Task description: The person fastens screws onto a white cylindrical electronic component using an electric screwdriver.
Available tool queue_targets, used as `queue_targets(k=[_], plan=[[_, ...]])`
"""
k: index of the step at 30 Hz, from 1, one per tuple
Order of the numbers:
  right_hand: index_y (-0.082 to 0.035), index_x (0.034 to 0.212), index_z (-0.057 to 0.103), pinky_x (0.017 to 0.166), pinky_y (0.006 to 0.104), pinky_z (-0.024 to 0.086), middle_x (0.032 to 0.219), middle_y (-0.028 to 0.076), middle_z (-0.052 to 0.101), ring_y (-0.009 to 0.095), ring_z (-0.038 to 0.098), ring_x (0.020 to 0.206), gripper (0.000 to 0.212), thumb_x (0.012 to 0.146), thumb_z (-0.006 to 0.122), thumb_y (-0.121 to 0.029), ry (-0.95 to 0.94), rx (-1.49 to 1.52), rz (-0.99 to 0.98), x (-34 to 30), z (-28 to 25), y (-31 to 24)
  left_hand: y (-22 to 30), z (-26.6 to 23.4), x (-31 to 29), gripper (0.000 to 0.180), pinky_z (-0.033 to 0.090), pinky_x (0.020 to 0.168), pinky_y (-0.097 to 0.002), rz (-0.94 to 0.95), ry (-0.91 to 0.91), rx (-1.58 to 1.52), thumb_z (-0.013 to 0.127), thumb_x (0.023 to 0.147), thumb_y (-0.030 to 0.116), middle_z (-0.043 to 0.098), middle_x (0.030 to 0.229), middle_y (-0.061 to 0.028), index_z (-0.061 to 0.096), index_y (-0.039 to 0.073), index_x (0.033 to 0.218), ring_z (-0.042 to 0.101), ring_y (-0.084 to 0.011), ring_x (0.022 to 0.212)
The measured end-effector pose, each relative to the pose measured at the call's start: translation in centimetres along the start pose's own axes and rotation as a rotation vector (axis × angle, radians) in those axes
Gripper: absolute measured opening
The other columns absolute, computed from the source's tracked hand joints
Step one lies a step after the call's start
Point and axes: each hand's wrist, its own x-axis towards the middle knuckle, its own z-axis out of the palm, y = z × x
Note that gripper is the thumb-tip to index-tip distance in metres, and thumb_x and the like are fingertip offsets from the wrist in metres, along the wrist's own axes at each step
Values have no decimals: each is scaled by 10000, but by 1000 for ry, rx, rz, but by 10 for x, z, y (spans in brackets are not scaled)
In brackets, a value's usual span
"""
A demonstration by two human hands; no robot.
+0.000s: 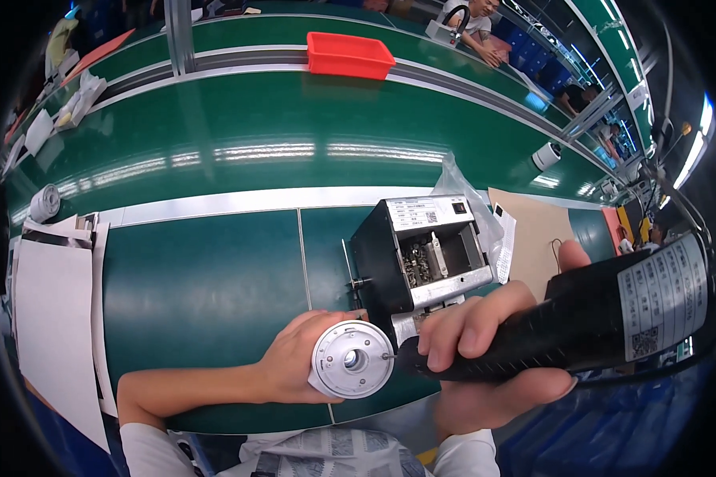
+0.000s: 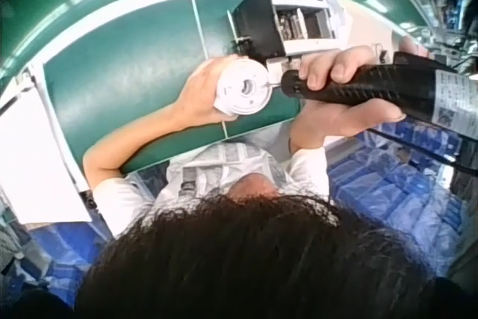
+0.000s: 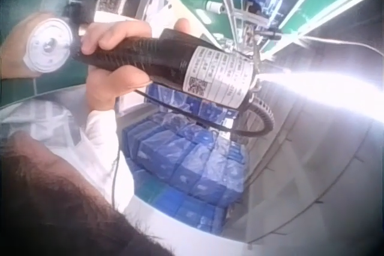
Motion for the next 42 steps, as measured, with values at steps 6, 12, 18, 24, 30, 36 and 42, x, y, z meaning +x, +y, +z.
queue_targets(k=[6,12,18,24,30,36,42], plan=[[-74,1414,26,393,280,424,699,44,427,114,423,420,773,918,394,-538,-9,-57,-9,-2,1,1,1,-1,2,1046,340,997,-497,18,0,9,835,528,216,419,1321,-183,222,50,1359,462,-375,1155],[-37,1314,40,503,328,511,701,67,501,161,529,471,829,854,492,-558,-53,-38,62,-9,-3,-1,2,-3,2,1035,338,998,-502,-15,-27,16,831,534,229,418,1323,-182,230,36,1354,466,-349,1163],[-71,1356,95,417,267,442,702,49,449,115,454,439,659,938,408,-473,-173,-61,-27,-8,-6,6,0,-2,0,1041,336,995,-453,6,28,15,856,491,271,466,1318,-148,288,41,1332,484,-311,1174],[-52,1376,76,410,261,437,696,42,442,110,442,438,711,930,406,-497,-57,-3,-77,-13,0,13,3,-7,5,1020,342,997,-485,-4,-39,36,833,538,224,420,1332,-181,246,23,1348,465,-334,1179],[48,1225,315,765,326,453,841,132,541,239,565,632,523,940,440,-372,-247,163,-110,-2,-43,-1,12,-8,12,1069,330,1005,-485,-181,-147,107,858,489,282,476,1294,-138,267,35,1345,477,-312,1178],[-15,1341,185,464,300,456,797,50,449,134,495,516,636,935,464,-417,104,48,-226,5,-82,-13,1,1,-3,1009,344,992,-460,-96,-87,91,868,481,325,506,1249,-158,352,21,1294,512,-321,1135],[33,1303,200,529,274,469,757,75,504,145,519,546,744,841,652,-337,219,-221,-107,-11,-86,33,0,0,7,914,399,919,-407,-144,-64,65,873,472,325,548,1161,-160,438,2,1208,556,-308,1044]])
